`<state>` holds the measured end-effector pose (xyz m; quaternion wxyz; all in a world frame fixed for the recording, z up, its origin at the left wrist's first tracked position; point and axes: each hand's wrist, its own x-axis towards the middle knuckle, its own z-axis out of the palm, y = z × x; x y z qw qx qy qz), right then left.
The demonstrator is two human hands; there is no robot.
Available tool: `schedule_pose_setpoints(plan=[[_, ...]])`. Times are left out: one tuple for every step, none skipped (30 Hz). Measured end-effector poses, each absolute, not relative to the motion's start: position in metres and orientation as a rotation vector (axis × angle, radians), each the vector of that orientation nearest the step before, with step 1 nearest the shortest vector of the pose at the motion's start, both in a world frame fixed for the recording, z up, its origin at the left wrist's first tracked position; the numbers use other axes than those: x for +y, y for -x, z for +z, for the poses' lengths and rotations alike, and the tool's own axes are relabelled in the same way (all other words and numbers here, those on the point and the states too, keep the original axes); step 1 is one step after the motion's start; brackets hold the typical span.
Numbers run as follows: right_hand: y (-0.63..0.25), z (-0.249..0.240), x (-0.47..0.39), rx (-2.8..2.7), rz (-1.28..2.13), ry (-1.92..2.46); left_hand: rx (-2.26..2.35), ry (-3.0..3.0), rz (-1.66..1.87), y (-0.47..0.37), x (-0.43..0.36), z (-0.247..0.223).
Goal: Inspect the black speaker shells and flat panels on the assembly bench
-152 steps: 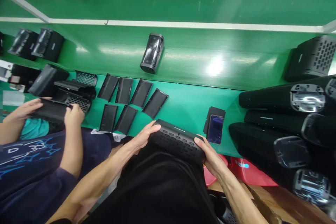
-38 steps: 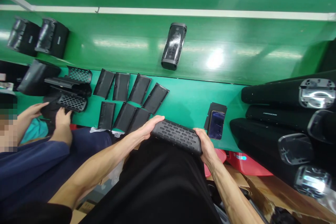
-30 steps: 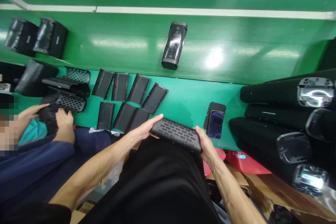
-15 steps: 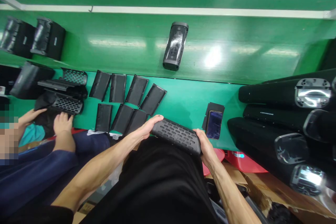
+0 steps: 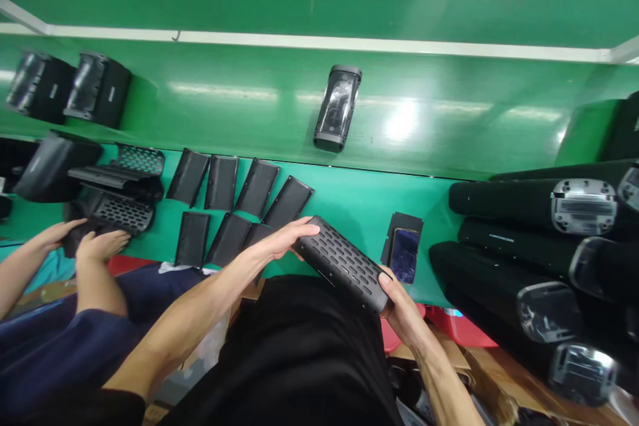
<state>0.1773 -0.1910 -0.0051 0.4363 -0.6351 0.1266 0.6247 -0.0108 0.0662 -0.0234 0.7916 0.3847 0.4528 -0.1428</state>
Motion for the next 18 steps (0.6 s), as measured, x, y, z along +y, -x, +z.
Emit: schedule_pose_setpoints(plan=[[-0.178,-0.007,-0.192,0.318,1.557,1.571,0.976,-0.838,-0.316,0.008,0.069,-0.023],[-0.179,-0.008,-0.193,0.322,1.558,1.562,0.976,-0.845,-0.323,0.005,0.071,-0.022],[-0.180,-0.008,-0.194,0.325,1.556,1.555,0.972,-0.847,-0.329,0.004,0.072,-0.022],[-0.181,-0.009,-0.194,0.326,1.548,1.552,0.962,-0.842,-0.333,0.003,0.074,-0.021],[-0.182,-0.008,-0.193,0.326,1.538,1.554,0.949,-0.828,-0.331,0.002,0.074,-0.022],[-0.183,-0.007,-0.191,0.324,1.524,1.557,0.933,-0.810,-0.324,0.003,0.074,-0.023],[-0.183,-0.006,-0.189,0.322,1.506,1.558,0.920,-0.799,-0.305,0.004,0.073,-0.023],[-0.183,-0.004,-0.187,0.321,1.489,1.555,0.911,-0.802,-0.273,0.005,0.073,-0.024],[-0.183,-0.003,-0.186,0.322,1.467,1.553,0.910,-0.822,-0.231,0.007,0.072,-0.024],[-0.182,-0.002,-0.185,0.324,1.444,1.555,0.919,-0.857,-0.185,0.008,0.072,-0.024],[-0.181,-0.002,-0.185,0.320,1.427,1.556,0.935,-0.903,-0.139,0.008,0.072,-0.022],[-0.180,-0.002,-0.185,0.315,1.410,1.561,0.950,-0.953,-0.097,0.007,0.074,-0.021],[-0.180,-0.005,-0.186,0.307,1.395,1.568,0.958,-0.995,-0.065,0.006,0.075,-0.019],[-0.182,-0.009,-0.187,0.294,1.385,1.561,0.953,-1.026,-0.043,0.003,0.078,-0.018],[-0.186,-0.015,-0.185,0.293,1.347,1.561,0.945,-1.034,-0.023,0.000,0.081,-0.016],[-0.191,-0.020,-0.181,0.299,1.307,1.555,0.944,-1.026,0.010,-0.003,0.085,-0.015],[-0.199,-0.025,-0.173,0.310,1.260,1.541,0.959,-1.006,0.062,-0.006,0.089,-0.015],[-0.210,-0.029,-0.160,0.322,1.209,1.520,0.996,-0.978,0.136,-0.008,0.093,-0.015]])
